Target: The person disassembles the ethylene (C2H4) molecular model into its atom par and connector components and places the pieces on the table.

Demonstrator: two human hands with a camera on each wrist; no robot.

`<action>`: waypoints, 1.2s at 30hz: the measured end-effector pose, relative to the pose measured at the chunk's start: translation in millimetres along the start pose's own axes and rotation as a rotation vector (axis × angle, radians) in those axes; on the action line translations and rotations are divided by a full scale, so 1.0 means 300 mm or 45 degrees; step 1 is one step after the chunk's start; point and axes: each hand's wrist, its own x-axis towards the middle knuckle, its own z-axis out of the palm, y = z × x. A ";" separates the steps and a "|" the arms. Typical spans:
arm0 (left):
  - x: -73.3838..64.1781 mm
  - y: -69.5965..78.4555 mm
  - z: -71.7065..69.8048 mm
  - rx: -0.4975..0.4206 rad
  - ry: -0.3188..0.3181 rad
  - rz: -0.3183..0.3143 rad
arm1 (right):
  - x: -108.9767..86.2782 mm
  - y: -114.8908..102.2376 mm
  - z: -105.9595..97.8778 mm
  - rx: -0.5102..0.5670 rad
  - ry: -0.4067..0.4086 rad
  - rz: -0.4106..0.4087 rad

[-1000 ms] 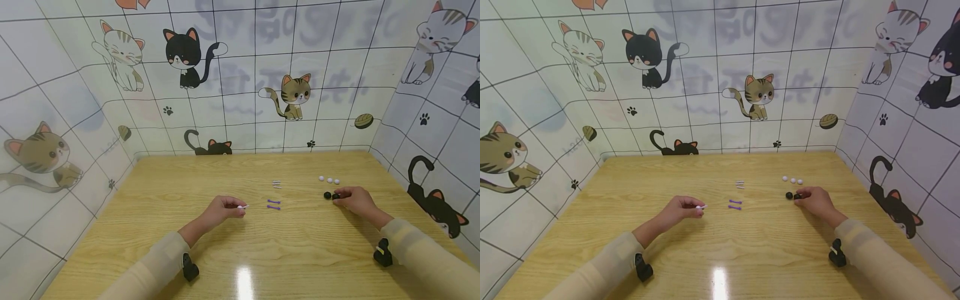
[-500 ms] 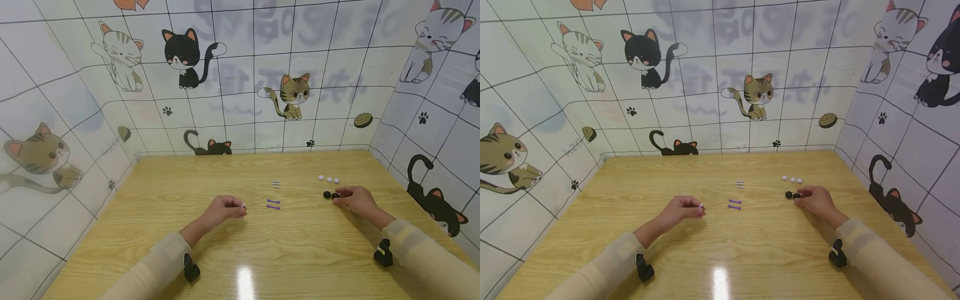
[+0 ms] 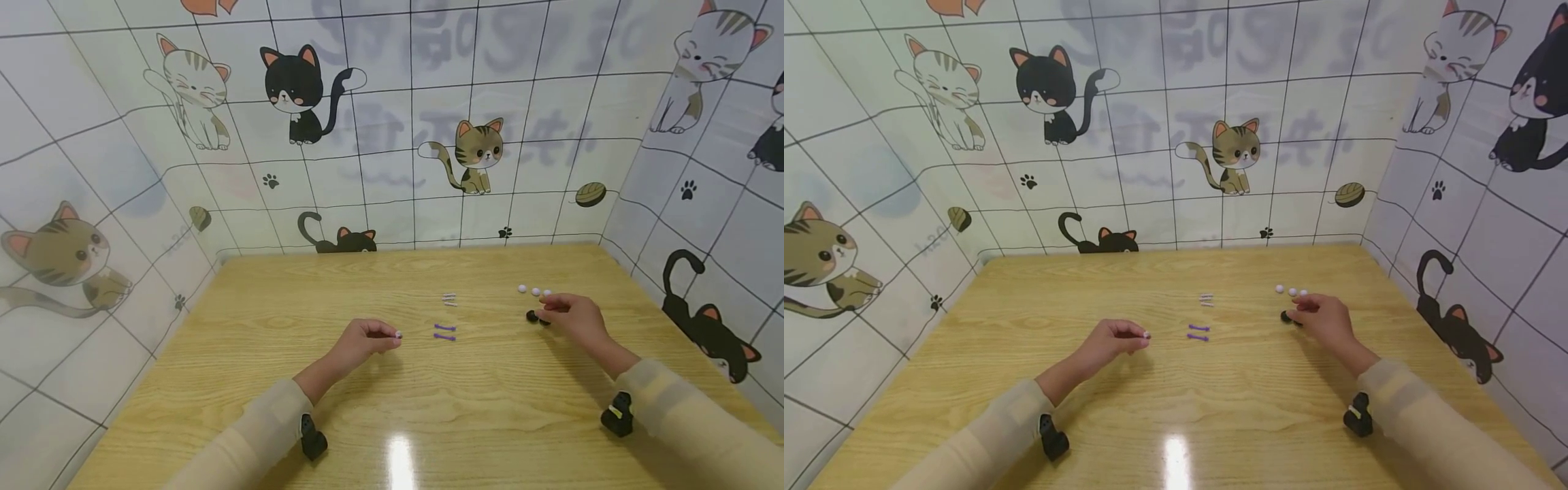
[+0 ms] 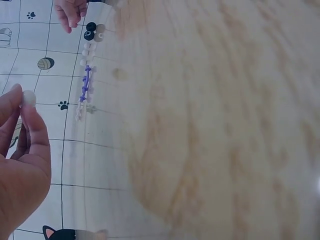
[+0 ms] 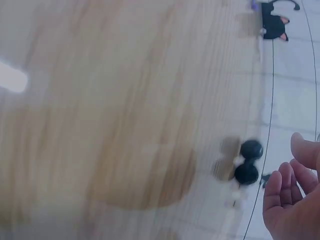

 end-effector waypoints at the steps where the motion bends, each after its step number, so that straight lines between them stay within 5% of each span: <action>1: 0.000 0.000 0.000 -0.016 -0.012 -0.004 | -0.002 -0.012 0.008 0.017 -0.018 -0.003; 12: 0.009 0.000 0.018 -0.127 -0.097 -0.025 | -0.040 -0.163 0.119 0.212 -0.230 -0.048; 26: 0.008 0.016 0.054 -0.106 -0.073 -0.079 | -0.101 -0.299 0.248 0.448 -0.426 -0.144; 36: 0.003 0.033 0.082 -0.043 -0.084 -0.044 | -0.133 -0.355 0.315 0.571 -0.537 -0.247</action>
